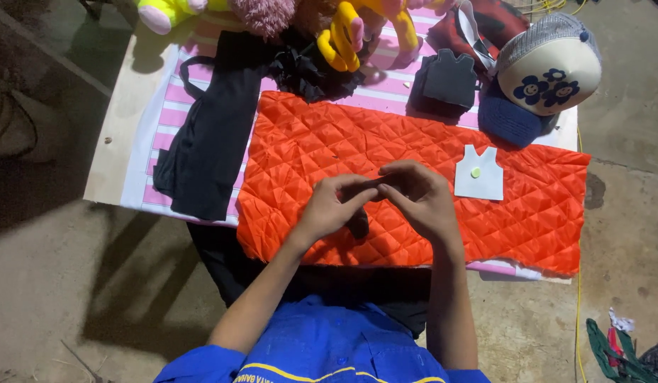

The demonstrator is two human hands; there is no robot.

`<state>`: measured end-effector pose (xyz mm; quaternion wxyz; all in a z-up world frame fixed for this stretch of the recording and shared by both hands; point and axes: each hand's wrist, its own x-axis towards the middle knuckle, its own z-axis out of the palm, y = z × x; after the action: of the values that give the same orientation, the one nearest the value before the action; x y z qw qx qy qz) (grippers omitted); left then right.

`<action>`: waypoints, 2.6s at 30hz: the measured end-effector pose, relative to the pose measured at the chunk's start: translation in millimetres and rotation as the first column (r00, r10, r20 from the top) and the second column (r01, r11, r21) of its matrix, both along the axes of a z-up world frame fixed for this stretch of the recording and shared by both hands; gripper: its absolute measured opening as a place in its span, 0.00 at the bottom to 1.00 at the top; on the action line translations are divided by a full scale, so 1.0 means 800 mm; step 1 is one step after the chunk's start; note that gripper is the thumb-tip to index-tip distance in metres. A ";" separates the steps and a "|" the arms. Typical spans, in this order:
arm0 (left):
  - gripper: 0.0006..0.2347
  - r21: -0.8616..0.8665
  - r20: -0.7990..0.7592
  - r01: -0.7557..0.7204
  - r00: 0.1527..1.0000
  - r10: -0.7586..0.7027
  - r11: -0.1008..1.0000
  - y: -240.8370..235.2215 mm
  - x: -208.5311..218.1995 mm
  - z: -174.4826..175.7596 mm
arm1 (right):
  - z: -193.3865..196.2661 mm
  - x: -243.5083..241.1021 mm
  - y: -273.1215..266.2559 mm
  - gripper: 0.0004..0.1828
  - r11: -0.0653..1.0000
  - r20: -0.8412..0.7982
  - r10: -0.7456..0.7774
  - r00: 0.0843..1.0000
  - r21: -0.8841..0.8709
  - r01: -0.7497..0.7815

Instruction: The person places a white paper template on a piece of black fabric and uses a utility knife to cut the fabric along the template's outline. After cutting, the person removes the template and trims the edges of the black fabric piece with the knife.

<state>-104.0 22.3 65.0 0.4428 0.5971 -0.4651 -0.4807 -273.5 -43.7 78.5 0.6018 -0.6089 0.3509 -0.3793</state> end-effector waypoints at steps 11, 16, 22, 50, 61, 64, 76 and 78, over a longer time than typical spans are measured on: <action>0.03 -0.317 0.157 -0.051 0.982 0.105 0.947 0.007 0.013 -0.029 | 0.001 -0.015 0.003 0.06 0.995 -0.369 0.033 0.929 -0.080 -0.067; 0.09 -0.297 0.099 -0.025 0.993 0.057 0.954 0.024 0.016 -0.017 | -0.002 -0.036 0.008 0.09 0.992 -0.265 0.098 0.959 -0.056 -0.117; 0.12 -0.094 -0.166 0.146 0.973 -0.160 0.985 0.047 0.016 0.031 | 0.011 -0.067 0.020 0.12 0.989 -0.083 0.124 0.989 0.093 -0.117; 0.39 -0.370 0.294 0.315 0.932 -0.211 0.874 -0.050 0.039 -0.047 | -0.015 0.002 -0.039 0.20 0.956 -0.166 0.195 0.967 -0.187 -0.225; 0.07 -0.254 0.124 0.522 0.852 -0.508 0.814 0.016 0.039 0.031 | 0.062 -0.041 0.021 0.17 0.911 -0.187 0.329 0.926 -0.194 -0.363; 0.06 -0.233 0.153 0.556 0.831 -0.534 0.798 0.033 0.044 0.055 | 0.066 -0.054 0.031 0.18 0.913 -0.207 0.328 0.922 -0.180 -0.365; 0.04 -0.218 0.072 0.475 0.879 -0.472 0.852 -0.030 0.046 0.019 | 0.021 -0.049 -0.032 0.14 0.957 -0.199 0.233 0.952 -0.129 -0.261; 0.08 -0.110 0.404 0.320 0.879 -0.252 0.941 -0.068 0.042 -0.032 | -0.040 -0.032 -0.080 0.15 0.948 -0.357 0.018 0.934 -0.290 -0.129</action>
<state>-70.0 -32.0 39.7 0.3173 0.5633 -0.6661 -0.3721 -299.3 -107.7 46.8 0.4410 -0.7659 0.3654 -0.2922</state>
